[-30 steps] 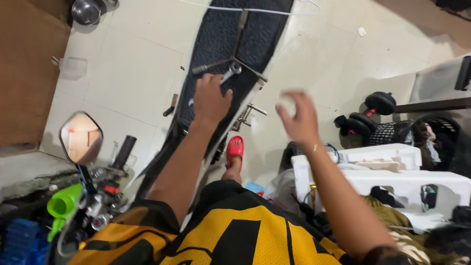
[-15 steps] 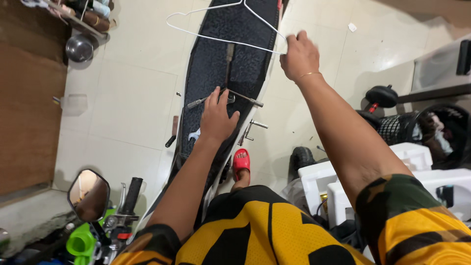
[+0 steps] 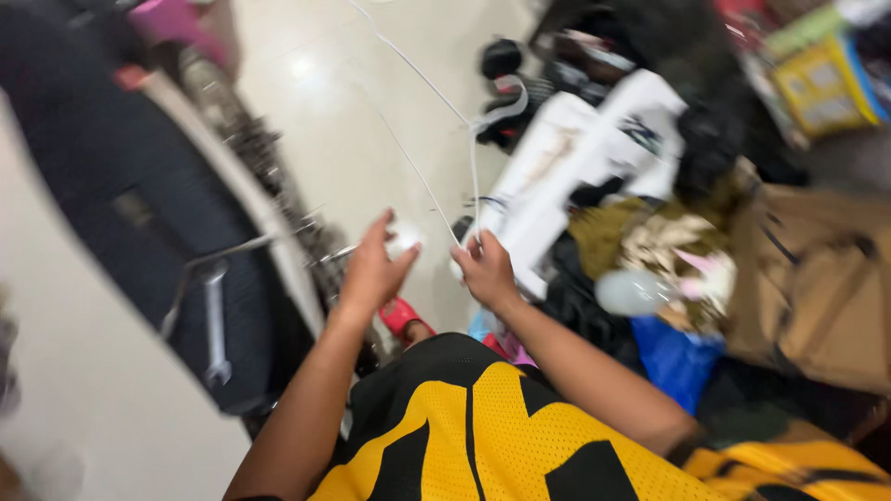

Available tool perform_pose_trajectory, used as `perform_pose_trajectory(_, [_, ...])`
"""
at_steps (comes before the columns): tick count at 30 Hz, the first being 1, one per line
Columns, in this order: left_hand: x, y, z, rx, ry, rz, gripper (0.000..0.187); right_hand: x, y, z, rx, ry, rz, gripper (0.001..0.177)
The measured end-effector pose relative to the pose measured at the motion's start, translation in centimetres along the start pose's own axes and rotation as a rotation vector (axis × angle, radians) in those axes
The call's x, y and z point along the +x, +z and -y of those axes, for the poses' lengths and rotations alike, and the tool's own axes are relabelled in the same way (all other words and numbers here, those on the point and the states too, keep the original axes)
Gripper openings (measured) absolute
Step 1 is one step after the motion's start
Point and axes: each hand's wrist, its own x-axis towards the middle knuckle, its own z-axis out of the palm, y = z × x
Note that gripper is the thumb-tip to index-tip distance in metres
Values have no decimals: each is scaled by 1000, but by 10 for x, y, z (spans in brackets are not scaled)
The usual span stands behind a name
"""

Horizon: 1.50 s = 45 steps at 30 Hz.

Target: The person removes the motorcycle seat using a wrench and keys, then works on the internal components under the seat. They place a small plastic bag inside the compartment, replace the seat, and insert the key into the ignition.

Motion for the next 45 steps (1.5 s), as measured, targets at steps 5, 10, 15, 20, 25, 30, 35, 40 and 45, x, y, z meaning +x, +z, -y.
perform_pose_trajectory(5, [-34, 112, -80, -49, 442, 297, 73, -79, -118, -5, 55, 54, -241, 26])
perform_pose_trajectory(10, [-72, 207, -144, 16, 473, 486, 69, -128, -203, -23, 272, -18, -406, 18])
perform_pose_trajectory(15, [-104, 271, -162, -45, 544, 511, 64, -163, -267, -39, 252, -57, -558, 19])
perform_pose_trajectory(20, [-125, 295, -157, -27, 521, 486, 64, -183, -304, -44, 46, -86, -666, 15])
perform_pose_trajectory(25, [-121, 307, -157, 85, 532, 441, 69, -185, -308, -62, -67, -29, -671, 15])
perform_pose_trajectory(30, [-122, 315, -152, 80, 559, 436, 70, -173, -316, -89, -170, 49, -538, 27])
perform_pose_trajectory(35, [-129, 298, -131, 89, 535, 445, 70, -171, -317, -122, -254, 134, -498, 50])
perform_pose_trajectory(40, [-116, 251, -92, 96, 393, 426, 68, -195, -323, -153, -705, -27, -592, 87])
perform_pose_trajectory(45, [-90, 185, -38, 20, 332, 376, 65, -210, -289, -155, -142, 534, -571, 94])
